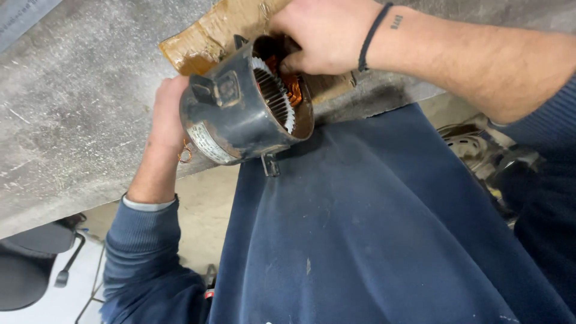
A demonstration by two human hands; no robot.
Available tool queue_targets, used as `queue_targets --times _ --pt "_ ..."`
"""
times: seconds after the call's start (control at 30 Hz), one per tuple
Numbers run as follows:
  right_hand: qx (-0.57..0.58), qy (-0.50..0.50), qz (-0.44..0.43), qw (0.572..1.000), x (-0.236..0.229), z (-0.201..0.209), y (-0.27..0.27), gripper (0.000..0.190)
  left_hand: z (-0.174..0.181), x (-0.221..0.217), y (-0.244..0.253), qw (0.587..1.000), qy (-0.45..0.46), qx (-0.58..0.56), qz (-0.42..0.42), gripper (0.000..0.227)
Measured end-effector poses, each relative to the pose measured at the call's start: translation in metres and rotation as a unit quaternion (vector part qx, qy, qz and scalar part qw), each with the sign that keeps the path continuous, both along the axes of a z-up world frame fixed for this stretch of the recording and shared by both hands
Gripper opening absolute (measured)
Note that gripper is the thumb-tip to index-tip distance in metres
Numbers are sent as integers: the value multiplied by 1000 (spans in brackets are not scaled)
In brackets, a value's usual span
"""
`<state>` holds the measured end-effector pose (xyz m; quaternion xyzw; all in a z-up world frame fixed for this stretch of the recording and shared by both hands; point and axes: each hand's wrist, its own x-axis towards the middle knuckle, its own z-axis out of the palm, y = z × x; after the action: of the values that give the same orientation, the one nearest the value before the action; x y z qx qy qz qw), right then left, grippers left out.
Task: The person shapes copper magnet wire into rectangular coils by hand, bending and forming the loops over the workbench. They then insert the formed coils into the slots of an electric motor stator, pressing white insulating slot liners and wire ends into place inside the motor housing.
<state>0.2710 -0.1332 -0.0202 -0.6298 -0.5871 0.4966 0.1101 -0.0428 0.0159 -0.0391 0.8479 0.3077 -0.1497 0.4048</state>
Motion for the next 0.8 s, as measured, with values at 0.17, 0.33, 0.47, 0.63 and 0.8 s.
queue_targets --times 0.17,0.33,0.47,0.63,0.8 --pt "95 -23 -37 995 -8 4 -5 31 -18 -6 -4 994 41 105 4 14" --pt "112 -78 -29 990 -11 11 -15 26 -31 -13 -3 987 71 139 26 16" --pt "172 -77 -26 982 -11 20 -16 48 -17 -8 0 993 50 75 76 14" --pt "338 -178 -32 924 -21 -8 -21 34 13 20 -4 991 -57 71 93 19" --pt "310 -174 -36 934 -23 -12 -21 19 -4 22 -5 958 -19 -122 259 25"
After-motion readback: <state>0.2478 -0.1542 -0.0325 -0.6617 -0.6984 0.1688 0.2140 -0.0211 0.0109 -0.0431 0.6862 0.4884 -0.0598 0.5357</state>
